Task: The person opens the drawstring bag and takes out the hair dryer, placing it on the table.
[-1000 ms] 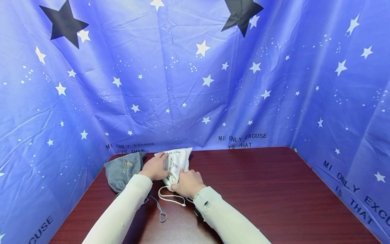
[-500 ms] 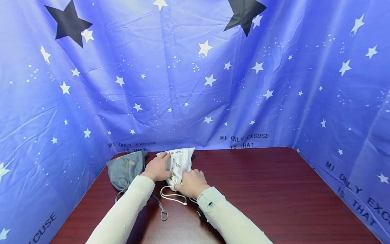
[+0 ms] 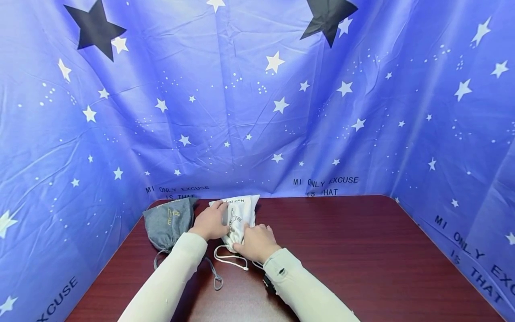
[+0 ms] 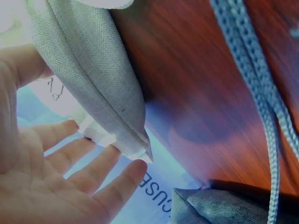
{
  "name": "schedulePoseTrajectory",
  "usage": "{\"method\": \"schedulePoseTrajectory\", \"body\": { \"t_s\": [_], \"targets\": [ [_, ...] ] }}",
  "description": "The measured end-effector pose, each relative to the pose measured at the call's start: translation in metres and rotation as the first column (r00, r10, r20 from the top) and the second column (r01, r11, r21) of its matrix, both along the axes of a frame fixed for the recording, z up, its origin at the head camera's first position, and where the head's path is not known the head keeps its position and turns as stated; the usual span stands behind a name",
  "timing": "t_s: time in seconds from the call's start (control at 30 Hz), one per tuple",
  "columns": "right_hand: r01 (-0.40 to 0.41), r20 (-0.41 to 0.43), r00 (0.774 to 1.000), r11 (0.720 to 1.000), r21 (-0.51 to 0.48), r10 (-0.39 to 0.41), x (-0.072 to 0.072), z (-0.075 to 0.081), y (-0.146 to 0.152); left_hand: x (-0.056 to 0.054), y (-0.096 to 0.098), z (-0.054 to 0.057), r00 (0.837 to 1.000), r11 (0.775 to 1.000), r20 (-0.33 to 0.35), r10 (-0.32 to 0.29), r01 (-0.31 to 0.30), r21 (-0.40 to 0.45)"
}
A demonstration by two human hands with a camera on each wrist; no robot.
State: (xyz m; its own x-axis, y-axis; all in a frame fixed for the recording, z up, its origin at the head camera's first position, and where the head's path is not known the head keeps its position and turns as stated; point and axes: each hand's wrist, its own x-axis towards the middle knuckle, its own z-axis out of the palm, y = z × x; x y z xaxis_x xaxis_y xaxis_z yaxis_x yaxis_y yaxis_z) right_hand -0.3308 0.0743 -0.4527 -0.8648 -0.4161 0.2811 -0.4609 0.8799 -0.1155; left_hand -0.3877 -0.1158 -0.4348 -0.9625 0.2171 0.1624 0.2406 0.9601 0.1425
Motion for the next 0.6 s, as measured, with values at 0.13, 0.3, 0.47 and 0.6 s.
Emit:
{"method": "schedulePoseTrajectory", "body": {
  "t_s": [0.13, 0.3, 0.47, 0.6],
  "targets": [
    [0.004, 0.013, 1.0, 1.0, 0.008, -0.004, -0.0002, -0.0013, 0.0006, 0.001, 0.0004, -0.0005, 1.0, 1.0, 0.0, 0.001, -0.001, -0.006],
    [0.004, 0.023, 1.0, 1.0, 0.008, -0.004, 0.0004, -0.0019, 0.0015, 0.0032, 0.0009, 0.0002, 1.0, 1.0, 0.001, -0.001, 0.001, -0.009],
    [0.006, 0.021, 1.0, 1.0, 0.01, -0.007, 0.002, -0.0013, 0.003, 0.0062, 0.0029, 0.0005, 1.0, 1.0, -0.005, 0.001, -0.001, -0.011],
    [0.004, 0.02, 1.0, 1.0, 0.01, -0.004, 0.0046, -0.0014, 0.0039, 0.0096, 0.0042, 0.0005, 1.0, 1.0, -0.002, 0.008, -0.008, -0.007]
  ]
}}
